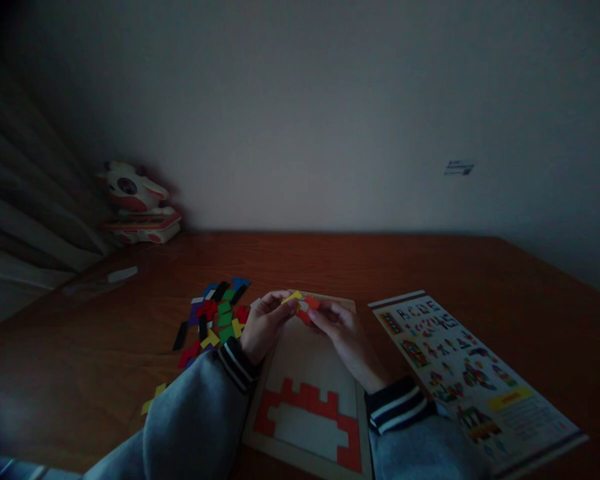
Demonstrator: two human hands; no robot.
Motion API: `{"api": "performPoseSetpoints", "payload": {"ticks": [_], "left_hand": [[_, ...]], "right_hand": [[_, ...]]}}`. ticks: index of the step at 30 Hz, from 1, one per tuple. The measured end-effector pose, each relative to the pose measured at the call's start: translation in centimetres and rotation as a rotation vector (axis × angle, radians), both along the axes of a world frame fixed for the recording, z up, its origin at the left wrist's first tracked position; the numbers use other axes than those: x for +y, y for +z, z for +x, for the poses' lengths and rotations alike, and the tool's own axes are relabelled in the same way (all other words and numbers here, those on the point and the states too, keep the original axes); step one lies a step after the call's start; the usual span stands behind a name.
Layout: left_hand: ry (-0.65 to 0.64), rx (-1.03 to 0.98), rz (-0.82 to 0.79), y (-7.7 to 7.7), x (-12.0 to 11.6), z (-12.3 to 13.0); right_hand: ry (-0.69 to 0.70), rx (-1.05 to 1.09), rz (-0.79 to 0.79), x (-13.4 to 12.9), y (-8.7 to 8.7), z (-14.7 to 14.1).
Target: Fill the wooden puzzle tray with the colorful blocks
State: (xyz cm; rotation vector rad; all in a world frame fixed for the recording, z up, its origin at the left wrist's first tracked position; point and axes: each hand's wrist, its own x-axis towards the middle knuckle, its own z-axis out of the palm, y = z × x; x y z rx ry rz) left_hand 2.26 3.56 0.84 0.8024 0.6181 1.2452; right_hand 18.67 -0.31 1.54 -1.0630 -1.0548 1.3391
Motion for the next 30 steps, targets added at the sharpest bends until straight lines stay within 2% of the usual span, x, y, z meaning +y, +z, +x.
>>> {"api": "performPoseSetpoints", "payload": {"ticks": [6,11,16,18,21,23,26,30], "left_hand": [[-0.075,0.05,0.019,0.2,-0.6,0.3],[0.025,0.108,0.032,0.2,-0.5,0.4],[0.007,0.249,0.168,-0.1,-0.2,0.1],[0.027,0.385,0.248,-0.2,-0.2,-0.2],[0.074,0.765,0.439,-0.1,-0.3,-0.8],[0.044,0.977,0.573,0.1,-0.6,-0.9],[-0.055,1.139,0.738,0.2,-1.0,-0.9],[-0.019,1.332,0.947,0.3,-1.0,-1.5]], "right_hand": [[-0.029,-0.092,0.034,0.0,-0.3,-0.1],[-0.011,-0.167,0.09,-0.3,0.0,-0.1],[-0.058,-0.223,0.098,-0.1,-0.3,0.5],[-0.095,-0.254,0.09,0.1,-0.5,1.2],[-0.139,-0.34,0.078,0.2,-0.8,2.3],[-0.132,-0.445,0.101,0.1,-1.0,2.7],[-0.113,-0.623,0.174,-0.1,-1.2,2.6],[-0.129,-0.804,0.244,-0.3,-1.5,2.4]]}}
